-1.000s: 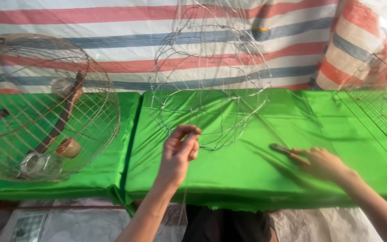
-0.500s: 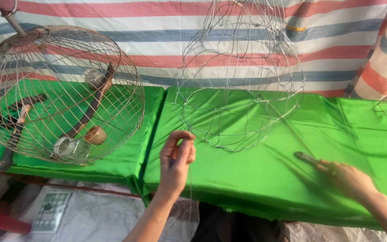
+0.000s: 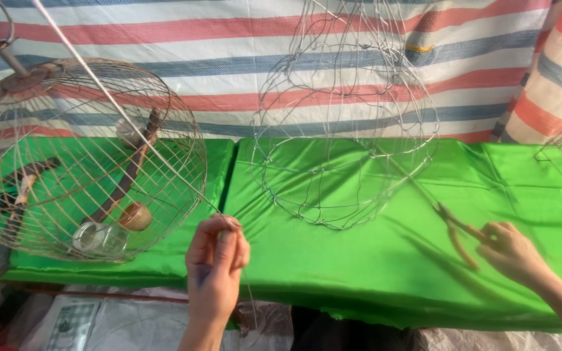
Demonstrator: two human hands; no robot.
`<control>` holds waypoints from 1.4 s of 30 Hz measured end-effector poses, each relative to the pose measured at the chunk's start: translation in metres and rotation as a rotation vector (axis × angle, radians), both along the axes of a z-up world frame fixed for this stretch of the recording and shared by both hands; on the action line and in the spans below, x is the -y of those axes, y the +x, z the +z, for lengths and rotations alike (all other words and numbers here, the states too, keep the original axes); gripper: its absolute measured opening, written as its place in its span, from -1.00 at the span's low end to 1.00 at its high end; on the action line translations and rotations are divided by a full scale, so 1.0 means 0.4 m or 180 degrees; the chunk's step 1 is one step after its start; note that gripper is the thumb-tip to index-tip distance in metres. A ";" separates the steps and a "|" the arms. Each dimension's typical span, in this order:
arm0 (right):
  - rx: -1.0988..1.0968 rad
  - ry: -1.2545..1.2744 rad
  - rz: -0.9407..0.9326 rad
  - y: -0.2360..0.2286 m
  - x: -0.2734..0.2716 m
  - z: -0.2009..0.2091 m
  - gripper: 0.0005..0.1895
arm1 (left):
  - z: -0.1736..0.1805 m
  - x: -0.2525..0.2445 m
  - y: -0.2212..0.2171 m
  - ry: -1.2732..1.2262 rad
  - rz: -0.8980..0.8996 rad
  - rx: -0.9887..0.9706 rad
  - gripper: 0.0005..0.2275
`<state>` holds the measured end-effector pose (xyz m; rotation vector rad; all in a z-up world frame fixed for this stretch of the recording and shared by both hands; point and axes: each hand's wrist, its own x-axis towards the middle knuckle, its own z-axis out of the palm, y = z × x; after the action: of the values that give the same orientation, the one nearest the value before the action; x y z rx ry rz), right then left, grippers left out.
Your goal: The person assembles a wire birdcage by hand, wrapping thin wire around the frame and securing it with pliers. They repeatedly wrap, twist, and cut wire segments to reinforce the structure.
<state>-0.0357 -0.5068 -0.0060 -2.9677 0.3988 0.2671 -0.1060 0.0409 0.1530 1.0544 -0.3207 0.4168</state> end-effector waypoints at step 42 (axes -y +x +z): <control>-0.1145 0.1903 -0.0114 -0.138 -0.206 0.221 -0.69 | -0.408 0.678 0.287 0.0524 -0.2114 -0.3230 -0.93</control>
<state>-0.0909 -0.4244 0.0826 -2.3216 0.3337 0.7698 0.0087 -0.2304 -0.0100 1.1207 0.2206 -0.7507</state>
